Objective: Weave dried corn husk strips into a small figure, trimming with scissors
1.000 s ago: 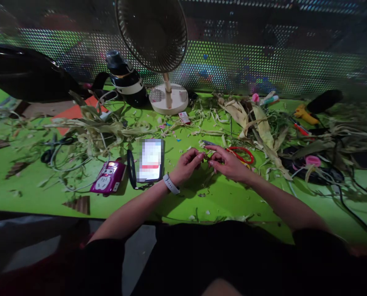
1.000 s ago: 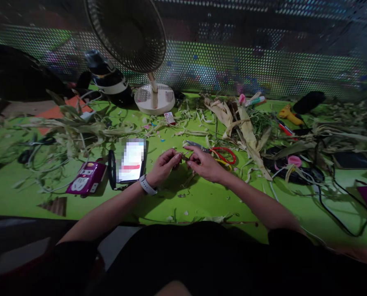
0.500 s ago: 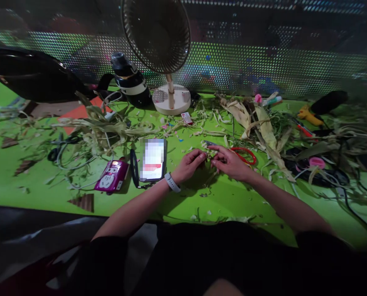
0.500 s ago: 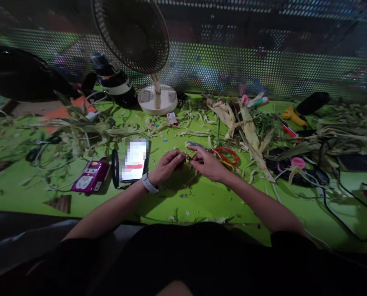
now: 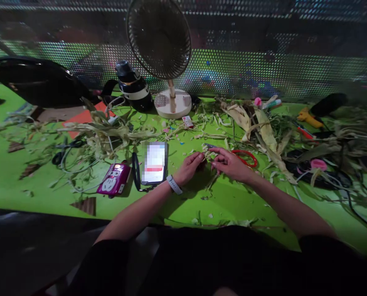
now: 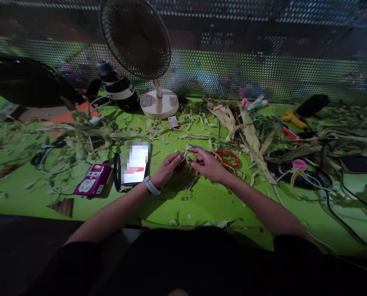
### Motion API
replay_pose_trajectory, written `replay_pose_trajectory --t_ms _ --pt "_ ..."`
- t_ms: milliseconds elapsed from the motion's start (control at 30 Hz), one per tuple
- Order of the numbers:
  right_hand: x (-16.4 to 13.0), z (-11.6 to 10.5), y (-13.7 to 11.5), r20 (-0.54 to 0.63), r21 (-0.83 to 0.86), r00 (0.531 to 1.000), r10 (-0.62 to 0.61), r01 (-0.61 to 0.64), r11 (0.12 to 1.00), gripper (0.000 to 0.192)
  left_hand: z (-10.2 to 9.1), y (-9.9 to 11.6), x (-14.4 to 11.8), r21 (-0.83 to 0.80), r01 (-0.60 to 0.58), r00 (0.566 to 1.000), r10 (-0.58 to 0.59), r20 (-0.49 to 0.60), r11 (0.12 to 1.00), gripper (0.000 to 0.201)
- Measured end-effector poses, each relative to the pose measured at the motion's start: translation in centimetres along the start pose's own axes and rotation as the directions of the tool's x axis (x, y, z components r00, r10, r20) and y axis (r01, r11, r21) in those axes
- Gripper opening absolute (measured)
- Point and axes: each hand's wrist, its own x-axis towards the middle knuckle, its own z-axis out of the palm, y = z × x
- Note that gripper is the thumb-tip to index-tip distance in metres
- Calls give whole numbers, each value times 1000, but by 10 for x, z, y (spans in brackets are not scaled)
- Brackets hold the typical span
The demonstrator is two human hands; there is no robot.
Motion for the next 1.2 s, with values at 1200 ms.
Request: replay_pose_trajectory --t_ms 1200 --pt "-29 -44 -13 -266 -892 960 -89 -210 401 29 1 9 1 -139 -27 991 8 -134 990 30"
